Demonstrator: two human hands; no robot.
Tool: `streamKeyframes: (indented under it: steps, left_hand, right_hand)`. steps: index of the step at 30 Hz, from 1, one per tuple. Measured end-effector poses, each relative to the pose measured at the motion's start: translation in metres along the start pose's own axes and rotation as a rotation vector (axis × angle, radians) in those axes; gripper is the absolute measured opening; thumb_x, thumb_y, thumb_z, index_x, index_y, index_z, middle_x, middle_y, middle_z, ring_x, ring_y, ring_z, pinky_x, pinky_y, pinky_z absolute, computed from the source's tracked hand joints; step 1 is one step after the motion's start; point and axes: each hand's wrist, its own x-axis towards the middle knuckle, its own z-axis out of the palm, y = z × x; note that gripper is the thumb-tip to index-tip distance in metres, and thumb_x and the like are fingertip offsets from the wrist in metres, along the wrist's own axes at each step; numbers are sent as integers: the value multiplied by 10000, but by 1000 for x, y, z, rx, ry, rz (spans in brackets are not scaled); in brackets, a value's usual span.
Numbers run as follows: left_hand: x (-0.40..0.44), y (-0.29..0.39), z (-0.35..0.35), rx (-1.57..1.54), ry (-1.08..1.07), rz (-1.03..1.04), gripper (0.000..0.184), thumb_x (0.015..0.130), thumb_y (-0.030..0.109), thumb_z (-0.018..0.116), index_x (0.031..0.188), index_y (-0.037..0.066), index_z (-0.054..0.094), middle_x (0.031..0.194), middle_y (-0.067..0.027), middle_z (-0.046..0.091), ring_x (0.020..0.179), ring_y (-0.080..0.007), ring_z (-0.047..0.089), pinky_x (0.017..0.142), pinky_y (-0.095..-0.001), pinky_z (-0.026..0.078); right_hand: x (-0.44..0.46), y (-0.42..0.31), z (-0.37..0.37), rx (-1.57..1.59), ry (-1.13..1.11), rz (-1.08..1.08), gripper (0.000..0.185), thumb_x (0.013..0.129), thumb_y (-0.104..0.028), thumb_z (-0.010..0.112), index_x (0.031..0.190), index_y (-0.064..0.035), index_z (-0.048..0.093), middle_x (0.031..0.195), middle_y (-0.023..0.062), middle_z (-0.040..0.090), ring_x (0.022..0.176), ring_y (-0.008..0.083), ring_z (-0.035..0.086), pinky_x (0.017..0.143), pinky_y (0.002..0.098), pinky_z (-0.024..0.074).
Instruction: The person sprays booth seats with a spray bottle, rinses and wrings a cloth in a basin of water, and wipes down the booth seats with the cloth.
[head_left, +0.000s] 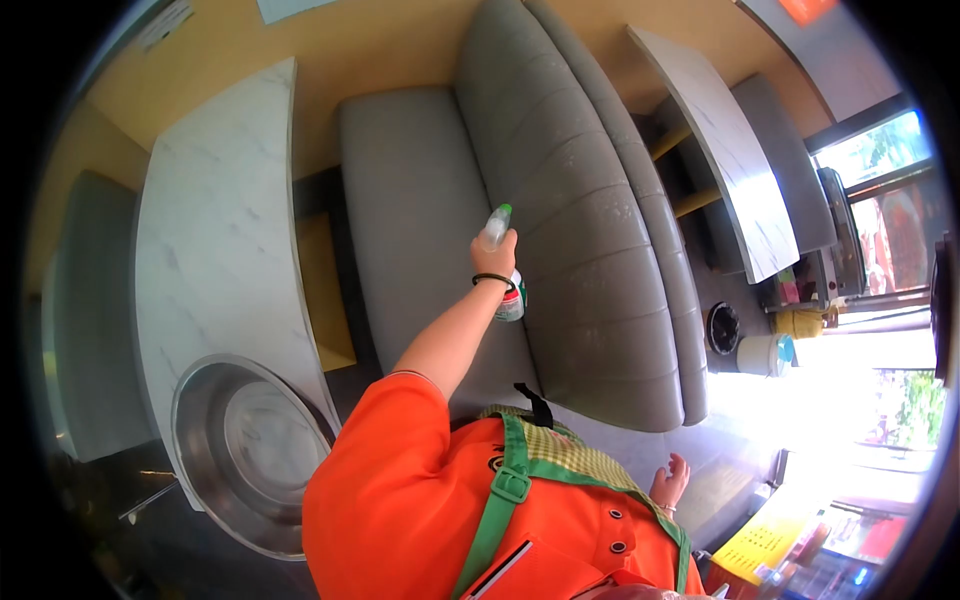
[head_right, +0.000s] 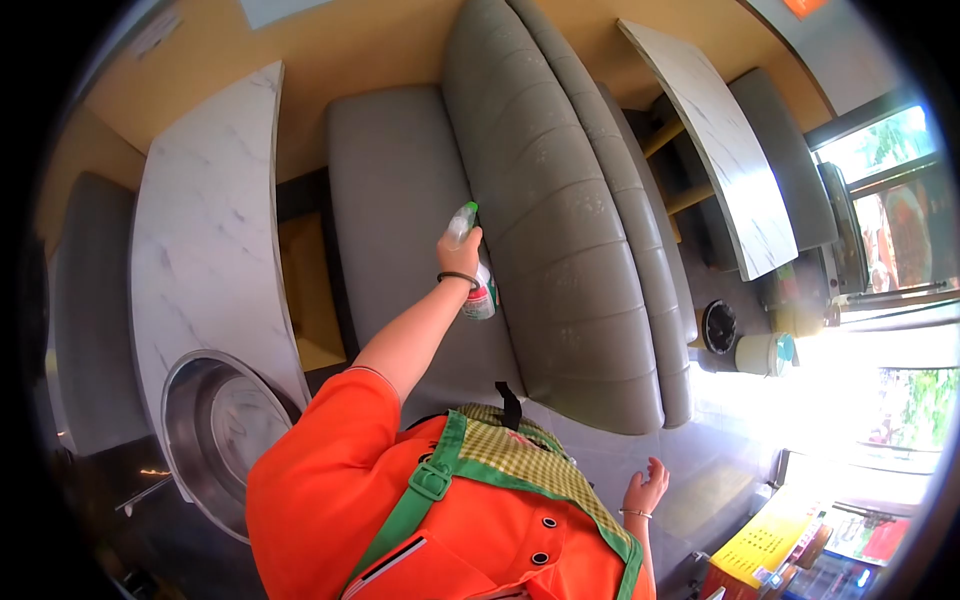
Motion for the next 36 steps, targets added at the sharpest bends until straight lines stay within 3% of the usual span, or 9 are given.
streamKeyframes:
  steps: [5, 9, 11, 18, 22, 26, 30, 34, 36]
  left_hand:
    - [33, -3, 10, -97, 52, 113, 314, 655, 252, 670, 743, -39, 591, 678, -155, 609, 657, -280, 599, 637, -362, 453]
    - [56, -9, 7, 77, 69, 143, 329, 654, 268, 668, 783, -26, 602, 709, -168, 618, 702, -290, 612, 663, -376, 453]
    - [65, -5, 1, 69, 75, -121, 334, 658, 271, 655, 799, -28, 606, 745, -187, 620, 748, -311, 612, 683, -386, 452]
    - [119, -44, 9, 55, 146, 29, 366, 668, 303, 632, 836, -21, 607, 814, -207, 617, 802, -360, 591, 717, -418, 450]
    - [129, 3, 4, 268, 259, -79, 367, 674, 311, 604, 844, -14, 606, 830, -220, 611, 819, -382, 579, 720, -429, 447]
    - [151, -10, 3, 152, 242, -108, 352, 666, 284, 607, 837, -23, 593, 802, -216, 611, 798, -377, 585, 711, -425, 445]
    - [138, -36, -2, 120, 169, 133, 334, 653, 246, 633, 829, -30, 569, 756, -200, 604, 748, -371, 585, 687, -424, 446]
    - [91, -43, -12, -45, 147, 82, 313, 657, 251, 621, 807, -20, 577, 754, -196, 606, 742, -373, 584, 677, -427, 450]
    - [62, -44, -21, 318, 76, 41, 285, 660, 248, 607, 781, -10, 585, 745, -197, 605, 738, -377, 583, 670, -424, 457]
  right_hand:
    - [-4, 2, -5, -17, -19, 5, 339, 642, -12, 495, 978, -40, 526, 831, 101, 496, 797, 249, 487, 780, 366, 383]
    - [-6, 2, -6, -18, -18, 4, 337, 639, -13, 495, 973, -37, 528, 835, 99, 496, 793, 249, 491, 779, 367, 385]
    - [-8, 2, -6, -14, -22, 5, 334, 639, -14, 494, 971, -36, 529, 836, 99, 496, 794, 250, 491, 780, 367, 385]
    - [-12, 6, -8, -93, -36, 19, 334, 630, -14, 488, 960, -39, 532, 818, 95, 485, 787, 245, 481, 762, 362, 386]
    - [-11, 2, -10, -88, -26, 7, 337, 624, -18, 489, 957, -40, 531, 807, 96, 479, 780, 244, 477, 750, 360, 387]
    - [-12, -2, -8, -73, -66, 40, 345, 623, -24, 492, 965, -40, 530, 815, 99, 483, 780, 244, 479, 753, 360, 387]
    - [-10, -6, -6, -26, -59, 16, 350, 628, -26, 494, 976, -43, 531, 830, 101, 492, 790, 245, 484, 762, 359, 387]
    - [-11, 4, -6, -75, -98, -6, 351, 637, -24, 493, 986, -45, 530, 835, 101, 498, 799, 246, 487, 768, 361, 387]
    - [-12, 8, -3, -39, -87, 33, 355, 644, -23, 494, 996, -49, 528, 835, 99, 500, 799, 244, 485, 770, 363, 387]
